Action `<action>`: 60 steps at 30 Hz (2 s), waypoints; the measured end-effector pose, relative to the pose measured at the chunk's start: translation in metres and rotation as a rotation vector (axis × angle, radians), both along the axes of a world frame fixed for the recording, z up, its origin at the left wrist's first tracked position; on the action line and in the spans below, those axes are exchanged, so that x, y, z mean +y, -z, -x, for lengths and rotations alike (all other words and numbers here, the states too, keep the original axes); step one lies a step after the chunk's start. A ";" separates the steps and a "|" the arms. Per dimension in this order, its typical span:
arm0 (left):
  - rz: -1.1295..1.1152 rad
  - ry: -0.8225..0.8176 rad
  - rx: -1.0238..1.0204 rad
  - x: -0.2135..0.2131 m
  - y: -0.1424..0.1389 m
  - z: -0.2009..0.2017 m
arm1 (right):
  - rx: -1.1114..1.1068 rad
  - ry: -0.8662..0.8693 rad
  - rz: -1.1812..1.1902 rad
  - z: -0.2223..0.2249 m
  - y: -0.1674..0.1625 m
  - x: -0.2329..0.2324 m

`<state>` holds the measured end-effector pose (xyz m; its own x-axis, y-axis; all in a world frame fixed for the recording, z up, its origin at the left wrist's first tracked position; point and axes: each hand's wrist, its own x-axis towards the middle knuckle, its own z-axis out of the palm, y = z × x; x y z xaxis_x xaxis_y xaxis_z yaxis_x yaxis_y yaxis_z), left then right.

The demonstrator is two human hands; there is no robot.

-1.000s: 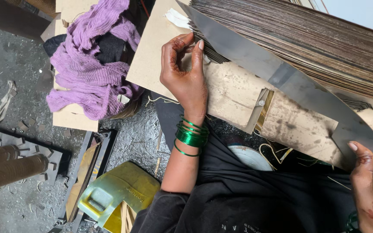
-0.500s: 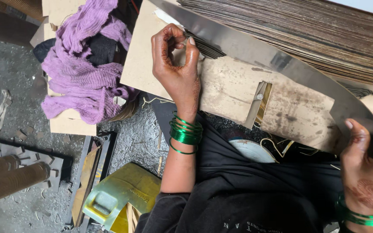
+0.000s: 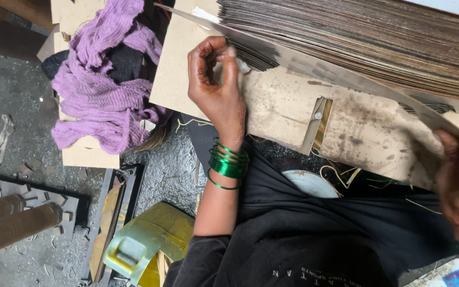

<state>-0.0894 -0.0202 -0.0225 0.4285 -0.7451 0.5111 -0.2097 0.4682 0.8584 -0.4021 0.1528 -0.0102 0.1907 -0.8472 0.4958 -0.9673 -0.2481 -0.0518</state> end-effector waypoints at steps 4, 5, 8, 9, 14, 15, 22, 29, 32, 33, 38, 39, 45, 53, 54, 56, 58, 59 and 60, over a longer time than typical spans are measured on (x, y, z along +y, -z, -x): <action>0.407 -0.254 -0.671 0.008 -0.052 -0.029 | 0.163 -0.109 0.066 0.016 -0.012 -0.012; 0.433 -0.153 -0.833 -0.002 -0.064 -0.042 | 0.238 -0.138 0.120 0.016 -0.016 -0.012; 0.377 0.162 -1.044 -0.030 -0.076 -0.068 | 0.272 -0.085 0.130 0.016 -0.026 -0.011; 0.304 0.268 -0.939 -0.036 -0.073 -0.071 | 0.198 -0.039 0.074 0.017 -0.028 -0.008; 0.344 0.183 -0.744 -0.047 -0.038 -0.067 | -0.114 0.052 -0.065 0.030 -0.030 -0.006; 0.380 0.166 -0.707 -0.049 -0.030 -0.065 | -0.085 0.048 -0.034 0.035 -0.030 -0.005; 0.405 0.112 -0.583 -0.053 0.012 -0.061 | 0.117 0.043 0.158 0.062 -0.030 0.002; 0.236 0.117 -0.690 -0.028 0.024 -0.053 | 0.129 0.124 0.205 0.073 -0.022 0.004; 0.326 0.073 -0.762 -0.027 0.025 -0.048 | 0.121 0.104 0.244 0.076 -0.015 0.003; 0.339 0.058 -0.767 -0.027 0.025 -0.048 | 0.108 0.090 0.251 0.076 -0.013 0.003; 0.287 0.008 -0.692 -0.027 0.031 -0.043 | 0.052 0.118 0.271 0.072 -0.009 0.001; 0.270 -0.019 -0.659 -0.026 0.030 -0.042 | 0.047 0.127 0.275 0.069 -0.010 -0.001; 0.120 0.118 -0.989 -0.014 -0.037 -0.030 | 0.016 0.101 0.297 0.060 -0.025 -0.008; 0.629 0.514 -1.150 0.037 -0.074 0.132 | -0.015 0.072 0.236 0.062 -0.046 0.002; 0.646 0.541 -1.148 0.039 -0.068 0.144 | -0.036 0.067 0.233 0.062 -0.046 0.004; 0.630 0.575 -1.084 0.043 -0.057 0.153 | -0.058 0.094 0.248 0.062 -0.043 0.006; 0.631 0.597 -1.056 0.043 -0.051 0.154 | -0.045 0.116 0.298 0.062 -0.034 0.008; 0.639 0.607 -1.057 0.044 -0.049 0.152 | -0.033 0.129 0.330 0.062 -0.029 0.008; 0.649 0.616 -1.053 0.044 -0.048 0.151 | -0.036 0.135 0.353 0.062 -0.022 0.010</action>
